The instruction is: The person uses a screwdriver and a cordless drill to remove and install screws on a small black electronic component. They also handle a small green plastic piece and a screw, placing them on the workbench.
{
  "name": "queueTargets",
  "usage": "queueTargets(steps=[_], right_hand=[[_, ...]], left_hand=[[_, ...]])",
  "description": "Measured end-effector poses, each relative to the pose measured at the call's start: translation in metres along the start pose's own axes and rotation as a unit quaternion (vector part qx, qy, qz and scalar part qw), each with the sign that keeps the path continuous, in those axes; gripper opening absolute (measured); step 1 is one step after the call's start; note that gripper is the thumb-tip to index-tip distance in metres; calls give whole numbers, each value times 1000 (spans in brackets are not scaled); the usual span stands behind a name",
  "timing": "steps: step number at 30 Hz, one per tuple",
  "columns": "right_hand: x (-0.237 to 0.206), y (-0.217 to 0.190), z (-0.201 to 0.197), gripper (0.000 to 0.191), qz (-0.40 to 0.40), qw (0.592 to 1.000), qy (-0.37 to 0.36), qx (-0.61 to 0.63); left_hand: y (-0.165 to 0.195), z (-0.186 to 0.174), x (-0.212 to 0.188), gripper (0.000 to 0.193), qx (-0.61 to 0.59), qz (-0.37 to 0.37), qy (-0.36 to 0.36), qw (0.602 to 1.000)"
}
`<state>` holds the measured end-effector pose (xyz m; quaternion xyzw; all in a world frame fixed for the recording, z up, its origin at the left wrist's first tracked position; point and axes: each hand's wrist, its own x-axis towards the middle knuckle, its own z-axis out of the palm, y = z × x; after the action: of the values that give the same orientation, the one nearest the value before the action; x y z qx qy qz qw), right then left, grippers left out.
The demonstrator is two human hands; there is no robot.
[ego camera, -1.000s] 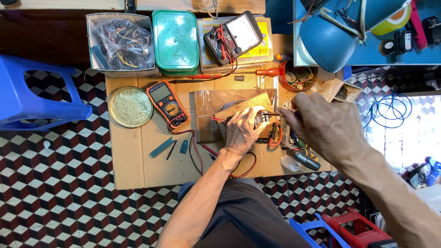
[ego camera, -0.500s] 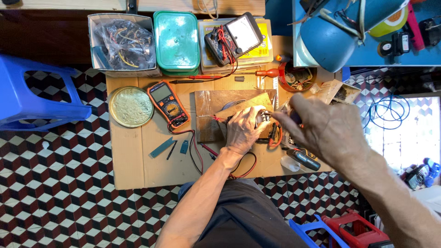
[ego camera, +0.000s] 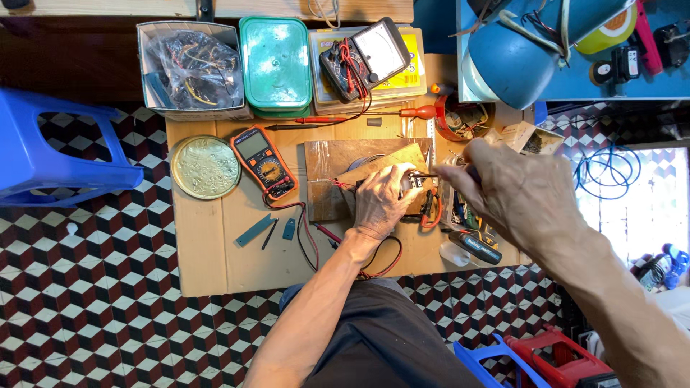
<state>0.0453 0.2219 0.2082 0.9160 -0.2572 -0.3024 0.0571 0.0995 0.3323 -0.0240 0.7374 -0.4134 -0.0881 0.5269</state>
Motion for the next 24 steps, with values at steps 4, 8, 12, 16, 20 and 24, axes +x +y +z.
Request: queueTargets(steps=[4, 8, 12, 16, 20, 24], right_hand=[[-9, 12, 4, 37, -176, 954, 199, 142], [0, 15, 17, 30, -176, 958, 213, 79], [10, 5, 19, 38, -37, 994, 104, -12], [6, 5, 11, 40, 13, 1000, -1, 14], [-1, 13, 10, 35, -246, 926, 244, 149], [7, -4, 17, 25, -165, 970, 159, 78]], left_hand=[[3, 1, 0, 41, -6, -1, -1, 1000], [0, 2, -1, 41, 13, -17, -4, 1000], [-8, 4, 1, 43, 8, -14, -9, 1000], [-10, 3, 0, 42, 6, -3, -4, 1000], [-12, 0, -3, 42, 3, -3, 1, 1000], [-20, -9, -8, 40, -1, -7, 4, 1000]])
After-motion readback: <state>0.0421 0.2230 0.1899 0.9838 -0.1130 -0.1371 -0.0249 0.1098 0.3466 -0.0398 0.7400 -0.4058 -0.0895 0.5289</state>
